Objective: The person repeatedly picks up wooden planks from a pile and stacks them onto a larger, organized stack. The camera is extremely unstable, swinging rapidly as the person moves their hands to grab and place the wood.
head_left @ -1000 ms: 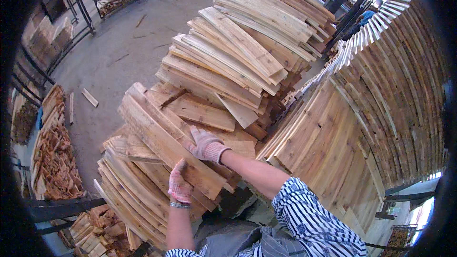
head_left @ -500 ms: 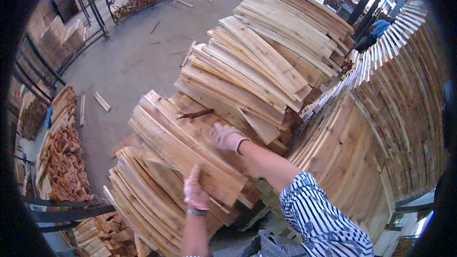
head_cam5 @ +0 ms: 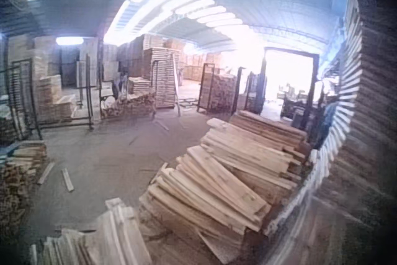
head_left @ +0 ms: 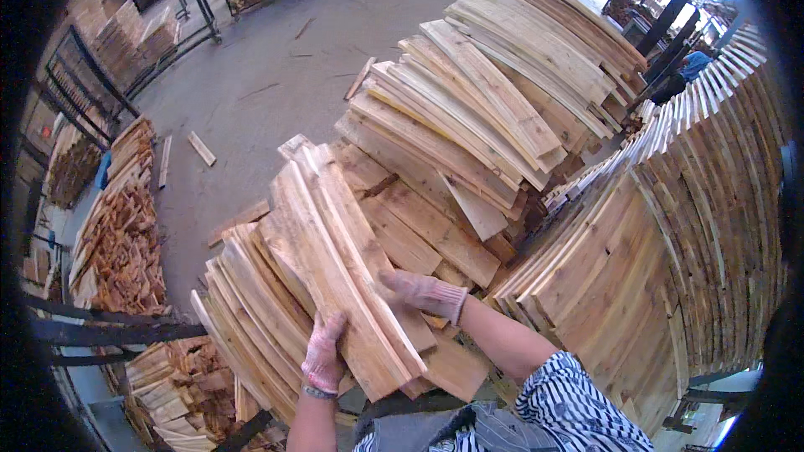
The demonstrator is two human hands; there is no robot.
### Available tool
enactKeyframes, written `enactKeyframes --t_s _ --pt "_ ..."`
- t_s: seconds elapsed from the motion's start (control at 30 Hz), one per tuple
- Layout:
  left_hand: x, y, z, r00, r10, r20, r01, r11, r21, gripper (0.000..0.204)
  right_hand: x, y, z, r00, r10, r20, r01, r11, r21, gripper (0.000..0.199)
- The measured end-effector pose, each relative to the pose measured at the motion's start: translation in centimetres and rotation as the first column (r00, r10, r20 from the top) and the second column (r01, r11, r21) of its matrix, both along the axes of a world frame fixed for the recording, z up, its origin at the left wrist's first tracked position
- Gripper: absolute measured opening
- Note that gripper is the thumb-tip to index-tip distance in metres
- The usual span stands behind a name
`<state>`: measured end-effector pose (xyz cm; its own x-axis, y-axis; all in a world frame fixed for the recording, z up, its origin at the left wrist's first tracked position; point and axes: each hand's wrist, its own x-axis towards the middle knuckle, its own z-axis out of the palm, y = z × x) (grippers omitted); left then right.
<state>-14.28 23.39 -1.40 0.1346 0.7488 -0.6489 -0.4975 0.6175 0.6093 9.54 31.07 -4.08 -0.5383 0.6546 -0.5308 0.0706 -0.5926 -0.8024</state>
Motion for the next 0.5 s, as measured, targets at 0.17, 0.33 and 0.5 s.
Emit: enactKeyframes --t_s 0.17,0.33,0.5 --pt "3.0 -4.2 0.3 0.997 0.073 -0.03 -0.067 0.983 0.173 0.073 -2.2 -5.8 -2.3 0.951 -0.283 -0.124 0.308 0.906 0.289 0.067" --pt "5.1 -7.0 4.1 0.998 0.023 -0.066 -0.012 0.986 0.166 0.059 -0.2 -9.4 3.1 0.903 -0.301 0.307 0.158 0.896 0.416 0.094" --pt "6.3 -7.1 8.9 0.996 -0.038 -0.086 0.069 0.921 0.383 0.09 4.0 -11.7 14.1 0.887 -0.446 0.116 0.258 0.69 0.676 0.08"
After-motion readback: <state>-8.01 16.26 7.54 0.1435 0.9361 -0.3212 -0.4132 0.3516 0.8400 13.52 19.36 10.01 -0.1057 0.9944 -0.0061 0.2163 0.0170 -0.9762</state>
